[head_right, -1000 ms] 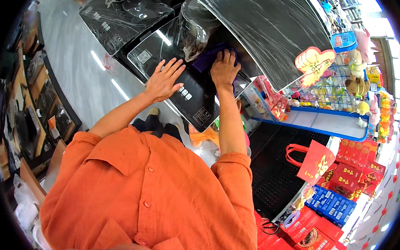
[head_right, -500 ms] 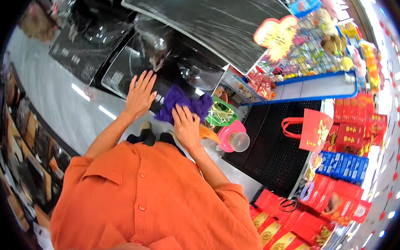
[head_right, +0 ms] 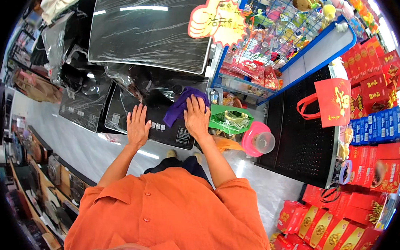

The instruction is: The person wipes a black electric kettle with a purple cloth, then moves to clean several induction cooktops and a red gift box on a display shelf. The person also briefly handles a pair of headphones and a small red bag before returning to wipe the cooktops.

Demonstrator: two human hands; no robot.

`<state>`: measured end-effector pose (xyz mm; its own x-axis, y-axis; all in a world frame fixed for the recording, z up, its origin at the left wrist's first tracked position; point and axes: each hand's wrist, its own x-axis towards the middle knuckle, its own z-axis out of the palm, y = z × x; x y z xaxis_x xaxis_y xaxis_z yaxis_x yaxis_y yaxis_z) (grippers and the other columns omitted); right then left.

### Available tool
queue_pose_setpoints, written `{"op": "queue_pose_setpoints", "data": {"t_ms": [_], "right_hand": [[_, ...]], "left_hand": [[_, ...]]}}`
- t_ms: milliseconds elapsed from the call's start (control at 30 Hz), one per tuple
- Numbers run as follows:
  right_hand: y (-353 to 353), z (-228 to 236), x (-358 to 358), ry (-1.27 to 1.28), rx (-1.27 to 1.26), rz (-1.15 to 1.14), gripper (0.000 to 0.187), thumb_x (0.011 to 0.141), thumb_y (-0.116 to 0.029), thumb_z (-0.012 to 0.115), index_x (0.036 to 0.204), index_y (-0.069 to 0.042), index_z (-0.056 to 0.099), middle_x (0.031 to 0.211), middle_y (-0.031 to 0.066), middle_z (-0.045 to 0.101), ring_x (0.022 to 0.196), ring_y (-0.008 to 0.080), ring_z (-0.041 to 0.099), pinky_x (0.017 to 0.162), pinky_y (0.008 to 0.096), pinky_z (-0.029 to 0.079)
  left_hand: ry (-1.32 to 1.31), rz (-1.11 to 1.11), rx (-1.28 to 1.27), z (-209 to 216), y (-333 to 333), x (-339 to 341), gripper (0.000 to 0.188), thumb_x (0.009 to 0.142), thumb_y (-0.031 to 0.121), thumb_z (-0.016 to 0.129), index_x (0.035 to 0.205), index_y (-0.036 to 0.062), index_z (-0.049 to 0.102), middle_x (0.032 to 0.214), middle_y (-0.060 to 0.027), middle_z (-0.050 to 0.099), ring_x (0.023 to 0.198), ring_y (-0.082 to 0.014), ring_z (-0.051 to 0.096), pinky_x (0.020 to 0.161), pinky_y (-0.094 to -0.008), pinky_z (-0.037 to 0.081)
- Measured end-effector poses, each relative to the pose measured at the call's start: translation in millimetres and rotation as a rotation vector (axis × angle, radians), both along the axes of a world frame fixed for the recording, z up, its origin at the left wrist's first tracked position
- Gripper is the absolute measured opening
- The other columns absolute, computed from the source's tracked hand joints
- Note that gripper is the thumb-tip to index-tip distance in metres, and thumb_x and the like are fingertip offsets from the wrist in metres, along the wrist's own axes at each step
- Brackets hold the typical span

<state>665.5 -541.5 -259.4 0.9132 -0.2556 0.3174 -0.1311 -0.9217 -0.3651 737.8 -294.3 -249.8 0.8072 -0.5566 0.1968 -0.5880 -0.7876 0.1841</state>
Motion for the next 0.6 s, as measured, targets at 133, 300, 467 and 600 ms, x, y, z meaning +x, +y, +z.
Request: {"op": "queue_pose_setpoints", "data": {"t_ms": [133,300,467,600], "right_hand": [[-28.4,-8.9,33.5,-0.052,0.024,-0.038,0.045,0.091,-0.021,0.058,0.133,-0.006,0.052,0.145,0.0088,0.044,0.138,0.0299,0.034,0.102,0.0532,0.034],[-39.0,-9.5,58.6,-0.146,0.068,-0.092,0.039,0.089,-0.015,0.056,0.127,-0.006,0.057,0.141,0.0083,0.049,0.136,0.0279,0.036,0.098,0.0551,0.037],[-12.8,-5.2,17.8,-0.120,0.052,-0.010,0.042,0.085,-0.008,0.053,0.127,-0.003,0.057,0.140,0.0102,0.049,0.137,0.0293,0.037,0.102,0.0579,0.034],[16.2,5.1,-45.8,-0.102,-0.037,0.197,0.039,0.085,-0.011,0.053,0.122,-0.004,0.061,0.134,0.0089,0.054,0.133,0.0257,0.043,0.107,0.0540,0.028]], "left_hand": [[0.007,0.002,0.028,1.3,-2.5,1.1,0.059,0.096,0.032,0.048,0.147,0.0060,0.036,0.153,-0.0143,0.034,0.143,-0.0334,0.028,0.116,-0.0520,0.018],[-0.003,0.006,0.048,-1.6,-4.8,1.2,0.058,0.097,0.030,0.044,0.149,0.0074,0.034,0.155,-0.0121,0.032,0.144,-0.0314,0.027,0.117,-0.0478,0.014],[0.000,0.024,0.066,-3.1,-1.9,-1.6,0.058,0.097,0.030,0.043,0.149,0.0072,0.033,0.155,-0.0122,0.031,0.145,-0.0313,0.025,0.118,-0.0474,0.014],[-0.003,0.023,0.060,-1.0,-3.3,-3.2,0.056,0.098,0.033,0.043,0.148,0.0071,0.035,0.154,-0.0133,0.033,0.144,-0.0319,0.027,0.117,-0.0495,0.016]]}}
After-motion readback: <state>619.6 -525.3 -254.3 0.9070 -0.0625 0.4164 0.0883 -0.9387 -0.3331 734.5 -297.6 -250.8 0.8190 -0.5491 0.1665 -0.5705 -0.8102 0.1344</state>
